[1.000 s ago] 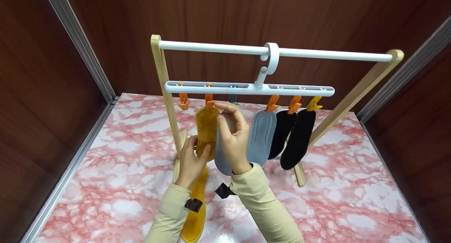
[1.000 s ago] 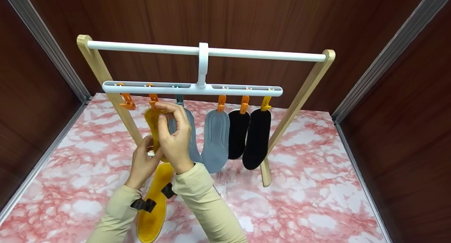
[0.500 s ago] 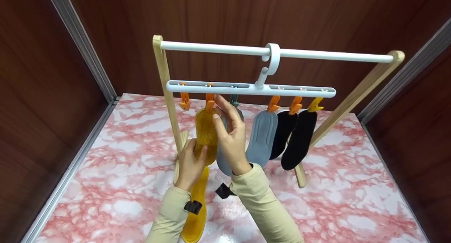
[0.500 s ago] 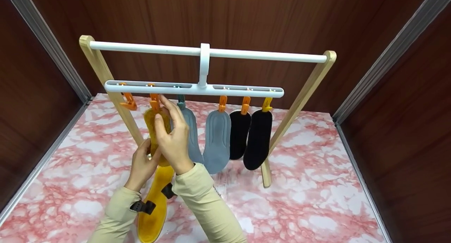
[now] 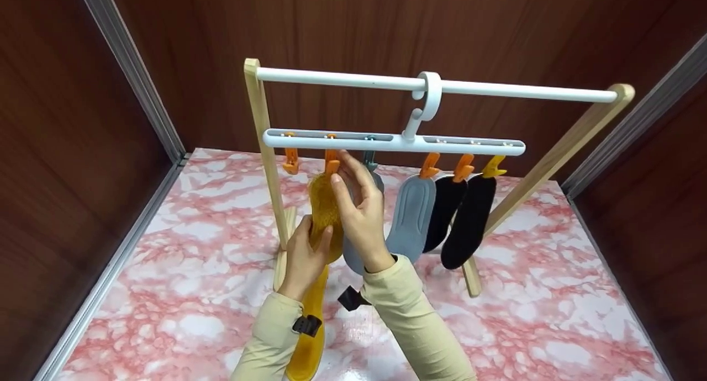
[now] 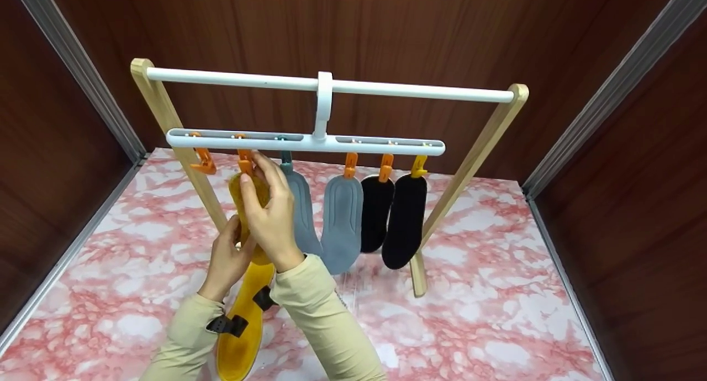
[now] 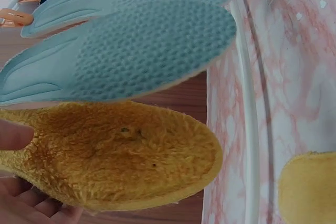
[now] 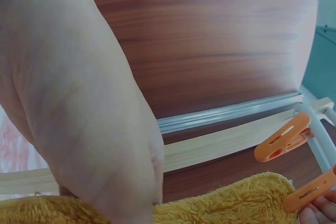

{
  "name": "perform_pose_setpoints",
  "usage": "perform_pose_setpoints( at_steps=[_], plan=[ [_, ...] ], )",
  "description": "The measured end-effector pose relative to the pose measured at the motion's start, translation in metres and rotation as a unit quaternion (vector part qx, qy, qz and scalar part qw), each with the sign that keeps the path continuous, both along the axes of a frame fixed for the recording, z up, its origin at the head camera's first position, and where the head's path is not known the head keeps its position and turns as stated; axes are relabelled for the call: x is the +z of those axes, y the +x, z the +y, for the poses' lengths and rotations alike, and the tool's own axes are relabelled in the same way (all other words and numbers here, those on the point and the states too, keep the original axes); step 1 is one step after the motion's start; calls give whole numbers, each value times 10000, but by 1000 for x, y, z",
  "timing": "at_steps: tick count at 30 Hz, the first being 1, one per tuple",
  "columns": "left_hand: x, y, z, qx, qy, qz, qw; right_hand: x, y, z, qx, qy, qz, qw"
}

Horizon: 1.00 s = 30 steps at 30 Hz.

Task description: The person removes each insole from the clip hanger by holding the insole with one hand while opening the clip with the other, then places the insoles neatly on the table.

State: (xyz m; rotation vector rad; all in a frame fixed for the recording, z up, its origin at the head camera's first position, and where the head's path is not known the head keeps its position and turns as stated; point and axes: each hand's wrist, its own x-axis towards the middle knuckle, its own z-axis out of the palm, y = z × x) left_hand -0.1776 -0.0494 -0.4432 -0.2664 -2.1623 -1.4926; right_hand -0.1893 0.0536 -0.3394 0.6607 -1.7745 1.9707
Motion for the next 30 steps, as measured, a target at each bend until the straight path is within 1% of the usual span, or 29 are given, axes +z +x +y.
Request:
perform_pose_setpoints(
  at_steps=[4,8,15,20,22,28,30],
  plan=[
    [1,-1,1,-78,20,71,9999,1,-2,0,10,-7,-8,10000],
    [0,1,1,-125,67,53,9999,3,-4,0,-22,50,-117,9999],
    [-1,3,1,-70,17,12,10000,6,-6,-1,2,119,-285,9995],
    [1,4,2,-2,58,97,9999,7,-6,0,23,210,-299,9993],
    [2,4,2,-25,115,129,9998,7,-6,1,15,233,-301,9993],
    [5,4,3,-128,227,-39,9997,9,-8,1,118,211,-297,9993],
    [5,5,3,-230,255,-75,9994,9,-8,1,126,202,-282,9993]
  ],
)
